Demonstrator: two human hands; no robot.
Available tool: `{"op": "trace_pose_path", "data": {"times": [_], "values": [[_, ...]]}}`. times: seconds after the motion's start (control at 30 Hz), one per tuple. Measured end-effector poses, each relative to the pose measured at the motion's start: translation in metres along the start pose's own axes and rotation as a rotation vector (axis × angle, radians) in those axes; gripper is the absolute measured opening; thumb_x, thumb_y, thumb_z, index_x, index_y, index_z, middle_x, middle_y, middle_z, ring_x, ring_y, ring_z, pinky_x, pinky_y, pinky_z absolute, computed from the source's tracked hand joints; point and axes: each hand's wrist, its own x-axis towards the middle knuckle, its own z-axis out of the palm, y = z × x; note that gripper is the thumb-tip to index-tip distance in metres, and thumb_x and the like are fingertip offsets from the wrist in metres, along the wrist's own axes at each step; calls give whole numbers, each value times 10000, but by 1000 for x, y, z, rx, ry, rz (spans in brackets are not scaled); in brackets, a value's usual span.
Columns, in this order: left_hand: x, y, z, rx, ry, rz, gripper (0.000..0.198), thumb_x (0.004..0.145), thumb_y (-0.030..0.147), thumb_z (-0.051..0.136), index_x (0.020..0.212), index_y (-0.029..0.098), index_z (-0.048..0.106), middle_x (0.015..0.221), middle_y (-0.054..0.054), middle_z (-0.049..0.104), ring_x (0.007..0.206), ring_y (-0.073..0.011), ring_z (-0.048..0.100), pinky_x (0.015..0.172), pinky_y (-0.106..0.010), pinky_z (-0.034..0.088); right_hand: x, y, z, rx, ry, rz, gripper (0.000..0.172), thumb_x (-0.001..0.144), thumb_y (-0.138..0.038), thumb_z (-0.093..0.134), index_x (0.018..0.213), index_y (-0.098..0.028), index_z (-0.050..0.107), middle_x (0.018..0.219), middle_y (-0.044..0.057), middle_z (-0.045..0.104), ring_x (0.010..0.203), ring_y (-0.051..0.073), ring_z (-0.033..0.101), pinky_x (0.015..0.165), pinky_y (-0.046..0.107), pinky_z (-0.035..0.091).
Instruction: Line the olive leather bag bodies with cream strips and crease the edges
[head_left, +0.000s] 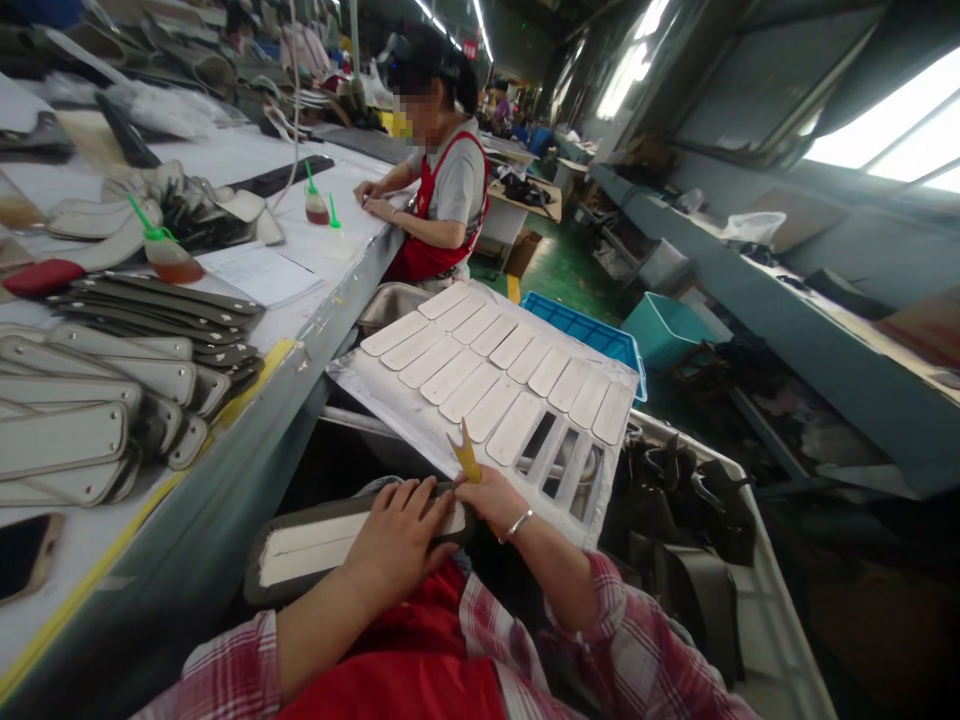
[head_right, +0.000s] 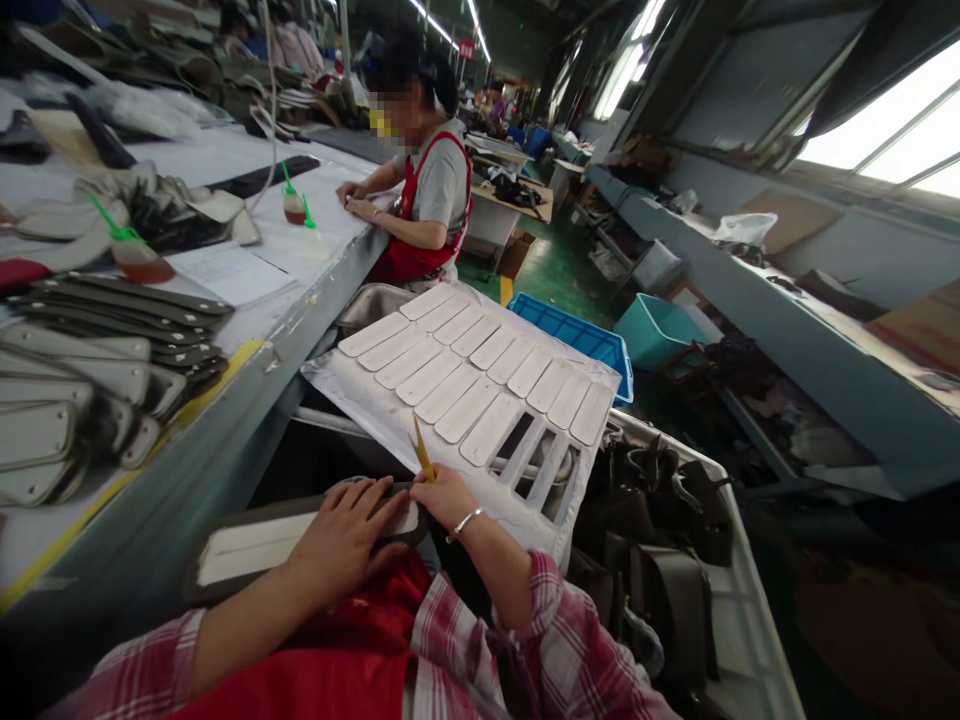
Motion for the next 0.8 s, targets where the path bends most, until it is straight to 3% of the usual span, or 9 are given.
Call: {"op": "trace_pose_path", "data": {"times": [0.1,0.2,0.4,0.57,0.67,0.8], "values": [[3,-1,0,-6,-13,5,526,833,528,420,1270,237,445,1293,-114,475,1142,-297,414,955,-467,285,5,-6,0,-127,24,-8,84,549,-114,597,605,-168,565,484,-53,491,473,80,412,448,214,284],[4,-2,-2,-10,-15,12,524,831,522,429,1263,227,453,1279,-120,483,1129,-299,421,945,-466,293,6,-9,1,-111,7,14,92,541,-109,600,601,-166,559,486,-57,491,479,73,401,454,207,268],[-1,-1,-6,-30,-2,13,530,808,529,460,1251,238,467,1260,-113,495,1111,-281,436,936,-443,318,-4,2,-3,66,-121,69,106,612,-221,605,694,-190,546,420,-90,385,374,60,315,390,194,247],[-3,-1,-4,-23,16,14,526,807,540,452,1247,252,467,1268,-106,489,1123,-275,430,945,-441,310,-9,14,-9,317,-225,58,193,608,-301,667,725,-189,562,444,-91,387,364,40,287,371,172,253],[-2,0,-4,-11,7,5,528,808,548,444,1242,248,472,1268,-106,489,1122,-278,429,941,-442,314,-8,9,-9,269,-235,38,171,626,-301,651,707,-183,559,432,-90,375,363,42,289,364,172,245],[-1,0,-5,-7,-11,1,538,809,554,436,1247,243,468,1270,-107,490,1117,-285,431,937,-450,317,-4,-3,-6,37,-152,48,98,632,-224,589,703,-185,534,424,-95,365,361,50,297,371,185,244]]}}
